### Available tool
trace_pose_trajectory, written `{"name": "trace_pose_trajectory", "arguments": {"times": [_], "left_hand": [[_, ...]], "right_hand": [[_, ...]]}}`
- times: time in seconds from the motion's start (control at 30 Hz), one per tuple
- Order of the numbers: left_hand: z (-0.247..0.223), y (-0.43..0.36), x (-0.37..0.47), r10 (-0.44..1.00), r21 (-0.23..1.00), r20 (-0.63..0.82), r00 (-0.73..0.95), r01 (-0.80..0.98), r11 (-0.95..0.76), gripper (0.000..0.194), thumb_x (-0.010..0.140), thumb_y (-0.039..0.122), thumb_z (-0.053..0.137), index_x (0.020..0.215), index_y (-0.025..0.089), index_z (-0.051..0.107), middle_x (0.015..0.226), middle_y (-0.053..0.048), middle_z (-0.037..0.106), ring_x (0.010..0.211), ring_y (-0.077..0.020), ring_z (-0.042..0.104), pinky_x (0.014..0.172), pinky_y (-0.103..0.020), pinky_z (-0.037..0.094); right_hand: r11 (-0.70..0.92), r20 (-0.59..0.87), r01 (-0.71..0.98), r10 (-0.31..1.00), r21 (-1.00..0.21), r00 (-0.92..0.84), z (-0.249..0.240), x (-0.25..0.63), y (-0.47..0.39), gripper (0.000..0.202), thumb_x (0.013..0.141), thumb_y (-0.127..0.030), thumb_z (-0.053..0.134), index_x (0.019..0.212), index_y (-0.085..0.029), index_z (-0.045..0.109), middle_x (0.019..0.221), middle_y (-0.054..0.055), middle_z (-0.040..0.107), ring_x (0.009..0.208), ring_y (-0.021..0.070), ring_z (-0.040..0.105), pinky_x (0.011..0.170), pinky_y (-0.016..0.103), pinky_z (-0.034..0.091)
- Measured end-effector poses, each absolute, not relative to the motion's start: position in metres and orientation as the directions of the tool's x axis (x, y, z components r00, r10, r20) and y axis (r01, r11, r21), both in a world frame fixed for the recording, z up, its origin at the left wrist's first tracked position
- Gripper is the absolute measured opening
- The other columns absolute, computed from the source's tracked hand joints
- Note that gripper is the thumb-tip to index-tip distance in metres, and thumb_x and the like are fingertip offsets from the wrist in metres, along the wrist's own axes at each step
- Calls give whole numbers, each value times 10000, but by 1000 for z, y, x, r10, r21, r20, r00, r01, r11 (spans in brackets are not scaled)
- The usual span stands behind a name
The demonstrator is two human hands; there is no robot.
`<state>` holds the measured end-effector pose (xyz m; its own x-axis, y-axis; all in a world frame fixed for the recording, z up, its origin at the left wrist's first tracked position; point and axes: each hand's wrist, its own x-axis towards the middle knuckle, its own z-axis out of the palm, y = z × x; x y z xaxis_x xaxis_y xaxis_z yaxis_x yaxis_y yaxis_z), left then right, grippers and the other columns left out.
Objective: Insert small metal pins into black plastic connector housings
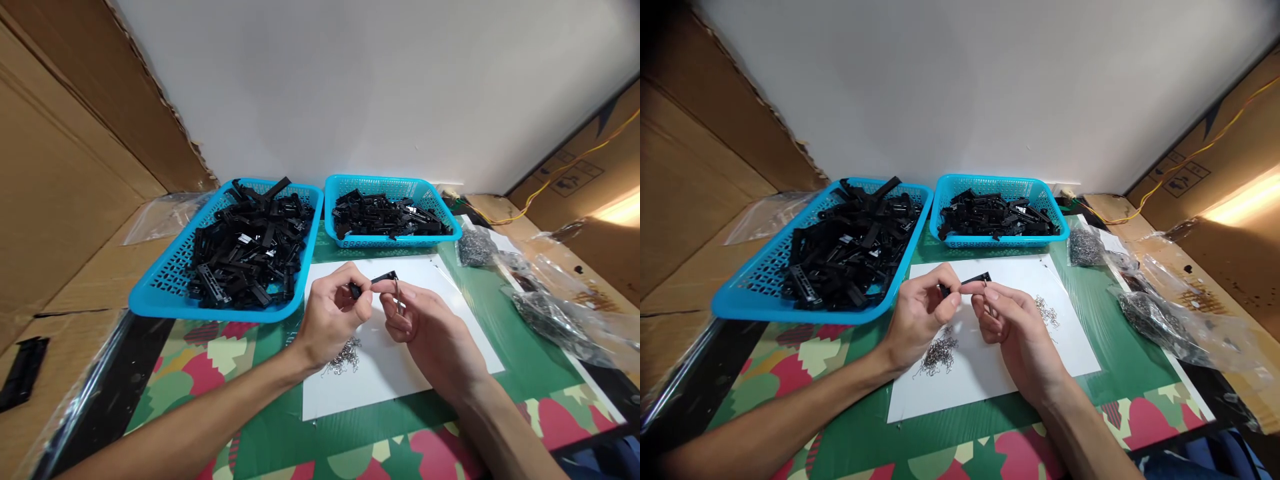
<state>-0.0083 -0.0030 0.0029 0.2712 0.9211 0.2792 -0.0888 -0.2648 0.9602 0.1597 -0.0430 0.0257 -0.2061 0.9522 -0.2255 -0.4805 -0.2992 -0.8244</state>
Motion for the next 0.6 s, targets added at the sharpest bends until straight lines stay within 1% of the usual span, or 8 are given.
{"name": "trace_pose_trajectory", "arguments": {"times": [0.1,0.2,0.23,0.3,0.37,0.4,0.47,0.6], "left_hand": [[2,-3,-9,918,957,290,272,-99,-273,226,925,312,691,758,170,634,737,13,513,653,-119,409,574,-277,302],[2,-3,-10,925,962,269,269,-118,-246,258,925,332,698,741,172,617,740,16,498,643,-115,397,571,-275,301],[2,-3,-10,929,966,252,270,-130,-224,270,926,334,702,733,172,606,745,18,491,635,-110,392,566,-274,298],[3,-3,-10,936,971,218,277,-158,-180,285,924,338,714,726,173,593,753,23,479,616,-102,388,556,-270,295],[4,-4,-10,935,972,210,286,-167,-167,289,924,342,718,727,173,591,755,24,476,613,-100,393,558,-268,301],[5,-4,-10,931,971,218,293,-162,-176,285,928,339,713,730,172,595,754,23,477,619,-102,397,564,-268,306],[6,-5,-10,919,967,244,310,-141,-210,268,943,323,693,742,171,604,756,18,481,648,-111,408,582,-268,317],[7,-6,-10,895,962,270,356,-127,-241,222,963,269,663,770,172,611,785,14,484,702,-120,431,611,-264,336]], "right_hand": [[-325,-223,-508,942,-798,-252,26,159,-43,274,949,-390,686,1078,-183,811,832,-4,427,631,97,247,556,261,212],[-265,-185,-444,959,-856,-215,24,160,-45,292,940,-424,711,1103,-199,804,815,-8,451,611,92,263,538,259,223],[-211,-160,-377,974,-902,-162,22,160,-46,294,932,-432,732,1103,-205,803,792,-12,464,602,91,273,528,259,223],[-76,-77,-170,997,-983,0,19,160,-47,273,920,-426,767,1085,-211,805,737,-18,489,585,95,309,510,259,237],[15,20,40,993,-999,113,17,159,-48,247,924,-403,774,1079,-213,807,712,-15,528,574,102,364,493,260,266],[36,49,101,990,-994,129,17,158,-48,242,930,-397,769,1085,-214,807,719,-9,554,568,104,391,484,260,279],[48,61,119,993,-992,105,19,156,-48,226,934,-398,761,1050,-210,811,727,-4,593,534,94,404,459,253,289],[-4,-4,-3,998,-1000,64,20,155,-45,228,879,-411,814,855,-185,799,694,-8,609,477,59,346,423,234,268]]}}
